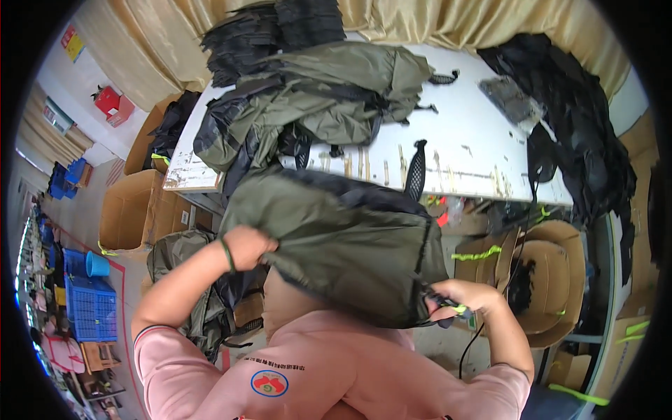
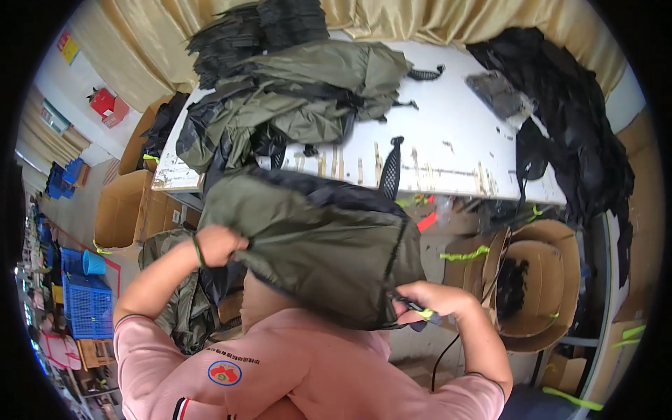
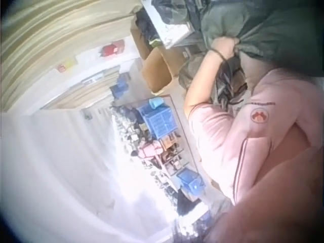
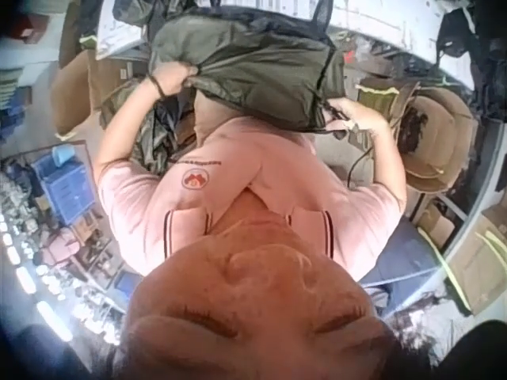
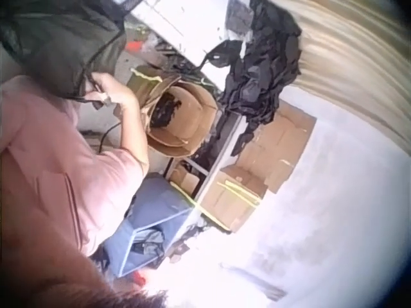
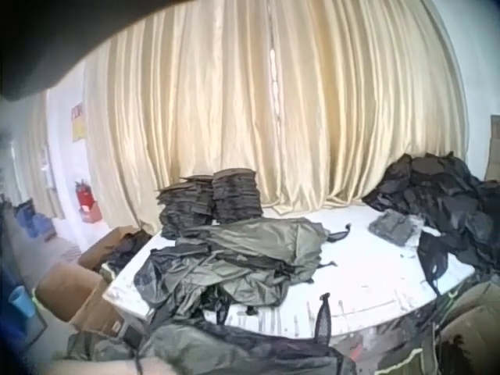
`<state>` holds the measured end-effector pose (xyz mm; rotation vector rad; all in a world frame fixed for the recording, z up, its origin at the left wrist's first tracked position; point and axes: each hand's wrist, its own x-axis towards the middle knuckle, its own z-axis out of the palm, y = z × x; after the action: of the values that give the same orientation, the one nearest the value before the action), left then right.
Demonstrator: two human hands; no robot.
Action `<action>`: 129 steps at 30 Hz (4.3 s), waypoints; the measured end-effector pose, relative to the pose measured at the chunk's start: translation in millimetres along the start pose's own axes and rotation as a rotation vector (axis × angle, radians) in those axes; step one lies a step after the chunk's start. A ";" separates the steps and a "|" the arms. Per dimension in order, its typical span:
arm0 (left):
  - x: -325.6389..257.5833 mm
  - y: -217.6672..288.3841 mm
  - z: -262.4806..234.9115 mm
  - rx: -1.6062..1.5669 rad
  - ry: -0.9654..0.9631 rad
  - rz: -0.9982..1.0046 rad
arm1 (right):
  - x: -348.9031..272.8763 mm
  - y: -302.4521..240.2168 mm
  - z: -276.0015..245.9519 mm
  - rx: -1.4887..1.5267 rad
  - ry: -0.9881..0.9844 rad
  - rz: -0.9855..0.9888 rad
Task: Trimming excess threads and inspecting a green fabric product using scissors at a workstation.
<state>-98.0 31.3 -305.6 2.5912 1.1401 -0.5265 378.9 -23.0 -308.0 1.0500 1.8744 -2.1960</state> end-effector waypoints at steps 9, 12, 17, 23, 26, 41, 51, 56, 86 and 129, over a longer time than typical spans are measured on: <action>-73.6 25.0 65.9 -0.936 -0.515 -0.062 | 41.7 7.5 -10.6 -0.297 -0.057 -0.011; -49.7 25.1 44.5 -0.816 0.153 -0.087 | 65.5 1.2 -28.9 -0.126 0.553 -0.170; -0.5 -13.0 54.2 -0.341 0.627 -0.183 | 135.7 25.0 -62.1 -0.136 0.961 -0.297; 19.1 -56.7 106.1 -0.737 0.463 -0.135 | 158.0 68.6 -81.8 -0.512 0.984 -0.061; 12.4 -63.7 108.9 -0.929 0.254 -0.246 | 140.9 71.5 -90.6 -0.014 0.845 -0.157; -18.3 -40.0 108.5 -0.569 0.659 -0.143 | 158.3 -46.7 -44.6 -0.858 0.745 -0.154; -40.0 -20.2 121.5 -0.460 0.809 -0.246 | 239.4 -105.7 -11.3 -1.228 0.379 -0.326; -41.1 -20.1 124.5 -0.436 0.864 -0.202 | 254.2 -117.9 -4.4 -1.218 0.304 -0.328; -40.3 -18.0 127.2 -0.481 0.899 -0.210 | 275.2 -101.5 1.1 -1.170 0.268 -0.265; -52.9 -30.9 136.2 -0.574 0.977 -0.295 | 281.8 -86.8 29.8 -1.107 0.401 -0.326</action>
<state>-184.3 -34.1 -408.5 2.1240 1.6157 1.0047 109.8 75.8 -383.2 0.9624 2.9546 -0.6663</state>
